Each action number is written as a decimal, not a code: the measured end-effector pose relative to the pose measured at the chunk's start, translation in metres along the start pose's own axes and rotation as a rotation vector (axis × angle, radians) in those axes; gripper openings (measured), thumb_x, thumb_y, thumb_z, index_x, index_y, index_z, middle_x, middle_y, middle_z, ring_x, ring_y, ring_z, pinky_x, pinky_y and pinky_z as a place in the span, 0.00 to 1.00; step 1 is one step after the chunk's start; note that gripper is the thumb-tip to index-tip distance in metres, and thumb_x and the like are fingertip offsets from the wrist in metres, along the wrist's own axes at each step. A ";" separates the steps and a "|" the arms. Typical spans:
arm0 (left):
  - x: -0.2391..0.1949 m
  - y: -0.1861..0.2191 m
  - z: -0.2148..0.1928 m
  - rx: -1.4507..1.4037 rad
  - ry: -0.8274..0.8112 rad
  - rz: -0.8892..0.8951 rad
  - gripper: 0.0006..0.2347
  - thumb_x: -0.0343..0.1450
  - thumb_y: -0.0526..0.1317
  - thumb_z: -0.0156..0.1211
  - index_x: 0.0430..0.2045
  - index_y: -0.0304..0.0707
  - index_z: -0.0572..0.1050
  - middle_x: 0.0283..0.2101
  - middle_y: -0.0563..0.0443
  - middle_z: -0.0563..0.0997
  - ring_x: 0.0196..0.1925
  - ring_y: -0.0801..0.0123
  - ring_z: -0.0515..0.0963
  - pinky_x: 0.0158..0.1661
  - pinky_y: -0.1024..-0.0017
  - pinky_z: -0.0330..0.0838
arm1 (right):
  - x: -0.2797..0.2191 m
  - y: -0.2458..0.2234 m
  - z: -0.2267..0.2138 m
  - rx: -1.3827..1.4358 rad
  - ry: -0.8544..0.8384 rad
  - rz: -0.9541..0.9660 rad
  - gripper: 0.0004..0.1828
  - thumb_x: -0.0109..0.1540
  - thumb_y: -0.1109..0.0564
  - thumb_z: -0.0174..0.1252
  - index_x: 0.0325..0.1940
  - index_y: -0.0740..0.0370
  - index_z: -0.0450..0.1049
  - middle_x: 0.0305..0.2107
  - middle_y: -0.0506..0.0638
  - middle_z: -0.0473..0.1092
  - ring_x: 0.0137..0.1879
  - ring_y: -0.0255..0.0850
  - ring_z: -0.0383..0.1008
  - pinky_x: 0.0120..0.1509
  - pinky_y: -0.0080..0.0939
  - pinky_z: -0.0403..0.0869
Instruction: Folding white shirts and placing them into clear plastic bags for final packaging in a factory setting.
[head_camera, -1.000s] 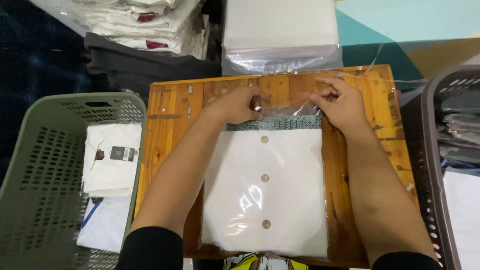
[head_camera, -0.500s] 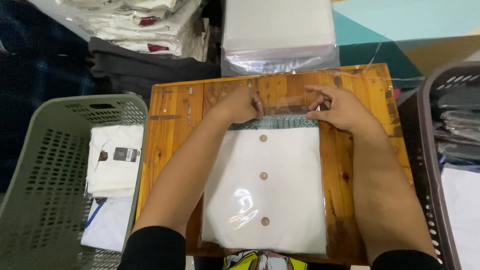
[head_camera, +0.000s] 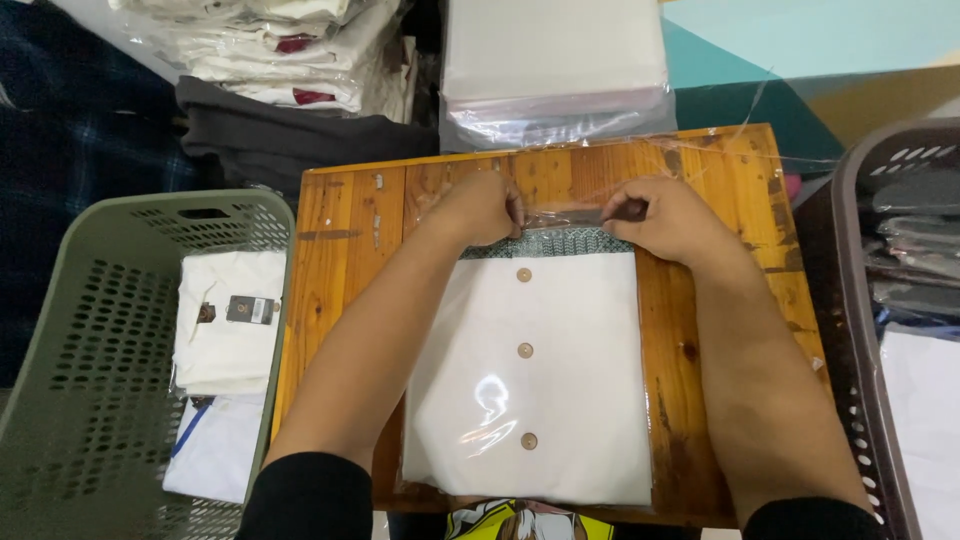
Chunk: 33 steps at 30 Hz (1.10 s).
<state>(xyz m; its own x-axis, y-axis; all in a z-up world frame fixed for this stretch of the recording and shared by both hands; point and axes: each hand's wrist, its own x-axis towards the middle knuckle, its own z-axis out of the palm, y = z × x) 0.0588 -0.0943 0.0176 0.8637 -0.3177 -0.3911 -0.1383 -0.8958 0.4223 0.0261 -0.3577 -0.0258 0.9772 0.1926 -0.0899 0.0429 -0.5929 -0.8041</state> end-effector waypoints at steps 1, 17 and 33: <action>0.008 -0.006 0.007 -0.001 0.000 0.000 0.06 0.62 0.38 0.67 0.24 0.61 0.84 0.28 0.64 0.84 0.45 0.63 0.84 0.48 0.61 0.62 | -0.001 0.001 0.000 -0.001 -0.001 0.000 0.17 0.54 0.58 0.72 0.48 0.57 0.83 0.42 0.52 0.79 0.50 0.45 0.74 0.53 0.42 0.69; -0.027 0.014 -0.009 -0.119 0.079 -0.006 0.08 0.63 0.35 0.63 0.31 0.51 0.86 0.34 0.52 0.86 0.48 0.52 0.84 0.51 0.59 0.65 | -0.012 -0.010 -0.008 0.057 -0.017 0.018 0.22 0.55 0.65 0.70 0.54 0.63 0.80 0.40 0.60 0.80 0.48 0.48 0.77 0.52 0.48 0.73; -0.021 0.004 0.016 0.031 0.177 0.087 0.08 0.66 0.36 0.57 0.29 0.46 0.84 0.28 0.48 0.84 0.38 0.46 0.84 0.42 0.56 0.57 | -0.013 -0.005 -0.013 -0.062 0.027 0.056 0.25 0.54 0.63 0.72 0.56 0.60 0.80 0.37 0.55 0.79 0.42 0.44 0.75 0.48 0.44 0.73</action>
<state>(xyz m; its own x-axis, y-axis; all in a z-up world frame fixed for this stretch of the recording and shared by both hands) 0.0324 -0.0965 0.0150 0.9192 -0.3369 -0.2036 -0.2282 -0.8775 0.4218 0.0160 -0.3679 -0.0129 0.9836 0.1376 -0.1169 0.0004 -0.6492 -0.7606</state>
